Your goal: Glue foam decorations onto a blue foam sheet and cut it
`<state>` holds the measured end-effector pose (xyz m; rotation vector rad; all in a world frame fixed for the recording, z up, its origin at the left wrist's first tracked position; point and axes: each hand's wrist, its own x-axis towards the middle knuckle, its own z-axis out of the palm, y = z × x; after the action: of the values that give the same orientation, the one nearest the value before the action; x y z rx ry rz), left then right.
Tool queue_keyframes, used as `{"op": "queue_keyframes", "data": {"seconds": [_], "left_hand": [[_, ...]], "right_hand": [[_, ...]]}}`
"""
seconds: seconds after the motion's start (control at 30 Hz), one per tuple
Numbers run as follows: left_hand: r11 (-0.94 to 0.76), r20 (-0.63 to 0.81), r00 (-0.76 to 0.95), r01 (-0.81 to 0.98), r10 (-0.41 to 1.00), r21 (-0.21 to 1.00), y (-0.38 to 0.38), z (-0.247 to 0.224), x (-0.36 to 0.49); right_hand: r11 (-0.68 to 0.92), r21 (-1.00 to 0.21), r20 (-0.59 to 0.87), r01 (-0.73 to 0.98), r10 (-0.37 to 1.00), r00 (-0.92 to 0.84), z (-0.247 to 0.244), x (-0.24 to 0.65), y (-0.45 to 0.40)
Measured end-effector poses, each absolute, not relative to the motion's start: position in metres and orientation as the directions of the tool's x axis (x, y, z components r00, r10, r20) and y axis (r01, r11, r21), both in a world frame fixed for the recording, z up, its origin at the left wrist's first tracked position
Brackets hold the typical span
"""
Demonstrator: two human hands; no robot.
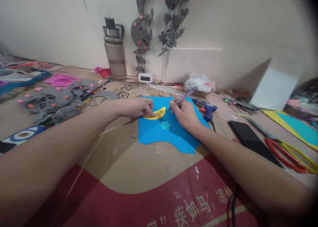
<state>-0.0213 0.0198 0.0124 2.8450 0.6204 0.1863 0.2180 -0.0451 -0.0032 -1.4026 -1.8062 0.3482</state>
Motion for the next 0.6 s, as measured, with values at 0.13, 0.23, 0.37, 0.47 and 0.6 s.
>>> {"op": "queue_keyframes", "data": {"seconds": [0.13, 0.23, 0.37, 0.47, 0.6], "left_hand": [[-0.879, 0.039, 0.911, 0.383, 0.41, 0.284, 0.0199, 0.0152, -0.02], [-0.874, 0.021, 0.906, 0.4, 0.422, 0.275, 0.0181, 0.0168, -0.0189], [-0.863, 0.003, 0.896, 0.426, 0.443, 0.273, 0.0177, 0.0168, -0.0186], [-0.865, 0.011, 0.901, 0.414, 0.434, 0.283, 0.0188, 0.0166, -0.0189], [-0.876, 0.018, 0.908, 0.397, 0.418, 0.273, 0.0189, 0.0174, -0.0188]], "right_hand": [[0.334, -0.612, 0.395, 0.717, 0.914, -0.089, -0.0036, 0.2169, -0.0452], [0.331, -0.585, 0.381, 0.74, 0.918, -0.109, -0.0039, 0.2169, -0.0443], [0.346, -0.553, 0.37, 0.758, 0.917, -0.149, -0.0037, 0.2166, -0.0444], [0.345, -0.54, 0.371, 0.768, 0.916, -0.151, -0.0036, 0.2156, -0.0453], [0.355, -0.53, 0.384, 0.77, 0.91, -0.156, -0.004, 0.2151, -0.0457]]}}
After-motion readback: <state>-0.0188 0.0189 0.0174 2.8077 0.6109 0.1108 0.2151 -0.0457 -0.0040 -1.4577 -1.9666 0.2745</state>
